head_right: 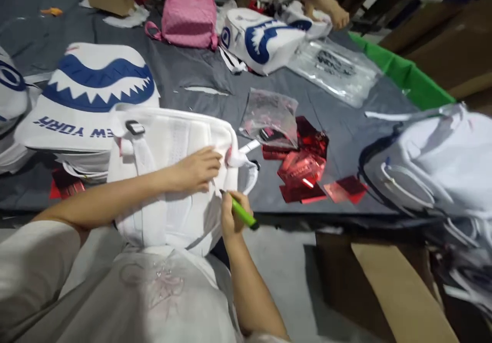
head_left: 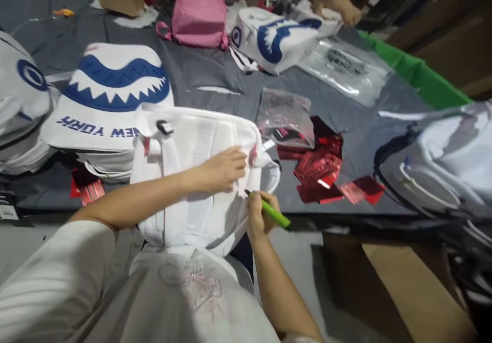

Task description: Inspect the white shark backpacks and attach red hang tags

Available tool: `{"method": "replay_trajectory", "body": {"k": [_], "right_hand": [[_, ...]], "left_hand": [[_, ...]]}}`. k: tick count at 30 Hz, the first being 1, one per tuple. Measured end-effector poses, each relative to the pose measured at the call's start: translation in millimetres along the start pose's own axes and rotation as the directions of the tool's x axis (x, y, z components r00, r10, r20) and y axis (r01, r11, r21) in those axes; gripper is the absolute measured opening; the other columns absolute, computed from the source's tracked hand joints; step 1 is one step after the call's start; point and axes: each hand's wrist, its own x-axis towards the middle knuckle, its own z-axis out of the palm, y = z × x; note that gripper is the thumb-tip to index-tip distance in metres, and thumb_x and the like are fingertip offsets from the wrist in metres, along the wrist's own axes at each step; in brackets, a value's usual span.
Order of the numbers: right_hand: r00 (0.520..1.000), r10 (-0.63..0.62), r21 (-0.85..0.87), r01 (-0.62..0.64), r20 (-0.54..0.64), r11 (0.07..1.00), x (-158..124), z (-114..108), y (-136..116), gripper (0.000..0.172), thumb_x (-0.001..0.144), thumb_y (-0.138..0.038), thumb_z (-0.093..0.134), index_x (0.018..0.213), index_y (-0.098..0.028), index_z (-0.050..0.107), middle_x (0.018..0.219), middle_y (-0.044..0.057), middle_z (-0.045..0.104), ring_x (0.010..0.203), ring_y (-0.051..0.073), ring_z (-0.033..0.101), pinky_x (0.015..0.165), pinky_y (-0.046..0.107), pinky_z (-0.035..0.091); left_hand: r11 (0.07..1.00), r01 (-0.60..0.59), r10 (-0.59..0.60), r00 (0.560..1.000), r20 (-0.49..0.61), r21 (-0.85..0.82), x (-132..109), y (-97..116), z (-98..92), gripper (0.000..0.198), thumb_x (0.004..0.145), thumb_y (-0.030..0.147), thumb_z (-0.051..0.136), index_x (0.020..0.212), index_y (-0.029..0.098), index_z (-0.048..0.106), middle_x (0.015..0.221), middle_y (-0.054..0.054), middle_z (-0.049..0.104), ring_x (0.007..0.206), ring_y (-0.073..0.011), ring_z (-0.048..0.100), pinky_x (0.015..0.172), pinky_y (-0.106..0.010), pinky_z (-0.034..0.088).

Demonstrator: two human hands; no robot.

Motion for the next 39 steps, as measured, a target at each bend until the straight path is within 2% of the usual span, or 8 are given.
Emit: {"method": "replay_trajectory", "body": {"k": [3,7,10,16,22,28,39], "right_hand": [[0.987,0.154,0.179,-0.144,-0.041,0.973,1.7,-3.5,-1.6,0.038,0.087,-0.053,0.057,0.077,-0.017,0.061,0.057,-0.005,0.052,0.049,0.011,0.047,0.052,0.025,0.040],[0.986,0.166,0.268,-0.169,0.032,0.949,6.8,-3.2,-5.9,0.036,0.085,-0.052,0.061,0.074,-0.017,0.062,0.059,-0.004,0.054,0.051,0.011,0.046,0.053,0.025,0.039],[0.983,0.172,0.304,-0.181,0.055,0.935,9.3,-0.2,-7.1,0.035,0.084,-0.051,0.062,0.075,-0.018,0.063,0.059,-0.004,0.055,0.050,0.011,0.045,0.052,0.026,0.037],[0.980,0.195,0.275,-0.198,0.039,0.941,10.0,3.7,-9.9,0.032,0.086,-0.049,0.063,0.076,-0.018,0.064,0.059,-0.005,0.056,0.050,0.011,0.047,0.053,0.026,0.040],[0.989,0.135,0.183,-0.145,0.064,0.972,11.6,4.0,-11.2,0.030,0.086,-0.046,0.063,0.077,-0.018,0.066,0.061,-0.003,0.059,0.054,0.012,0.050,0.055,0.027,0.042],[0.992,0.116,0.158,-0.121,0.040,0.980,11.1,5.3,-14.0,0.025,0.088,-0.041,0.064,0.080,-0.018,0.066,0.065,-0.003,0.061,0.056,0.012,0.052,0.057,0.026,0.042],[0.982,0.185,0.138,-0.189,0.036,0.972,13.6,8.0,-20.6,0.030,0.089,-0.046,0.061,0.077,-0.019,0.063,0.064,-0.003,0.058,0.054,0.012,0.051,0.055,0.027,0.042]], "left_hand": [[0.999,0.010,-0.011,1.000,0.028,0.035,4.9,10.7,-1.4,0.027,0.075,0.034,0.079,0.089,0.015,0.065,0.104,-0.008,0.066,0.123,-0.0321,0.050,0.117,-0.055,0.032],[0.990,0.078,-0.080,0.997,0.017,0.122,5.6,24.6,-2.2,0.031,0.072,0.028,0.082,0.092,0.013,0.065,0.109,-0.011,0.066,0.131,-0.0372,0.044,0.113,-0.060,0.035],[0.987,0.110,-0.110,0.994,-0.006,0.120,2.9,28.2,2.6,0.027,0.074,0.024,0.079,0.093,0.013,0.063,0.112,-0.012,0.064,0.130,-0.0384,0.045,0.111,-0.063,0.036],[1.000,0.011,-0.010,0.999,-0.043,0.024,-1.9,21.7,10.5,0.010,0.086,0.023,0.065,0.086,0.016,0.058,0.120,-0.011,0.061,0.137,-0.0372,0.039,0.113,-0.063,0.032],[0.999,0.010,-0.006,0.993,-0.114,0.036,-7.1,18.7,20.6,0.010,0.090,0.024,0.061,0.085,0.018,0.056,0.119,-0.009,0.061,0.137,-0.0337,0.040,0.116,-0.059,0.030],[0.999,0.007,0.002,0.984,-0.177,0.050,-9.7,16.8,28.8,0.010,0.091,0.022,0.059,0.085,0.017,0.055,0.113,-0.006,0.064,0.133,-0.0299,0.046,0.118,-0.054,0.030],[0.999,0.017,-0.008,0.980,-0.200,0.042,-11.7,16.1,30.8,0.011,0.095,0.025,0.055,0.085,0.019,0.057,0.110,-0.005,0.065,0.130,-0.0251,0.048,0.118,-0.052,0.031]]}}
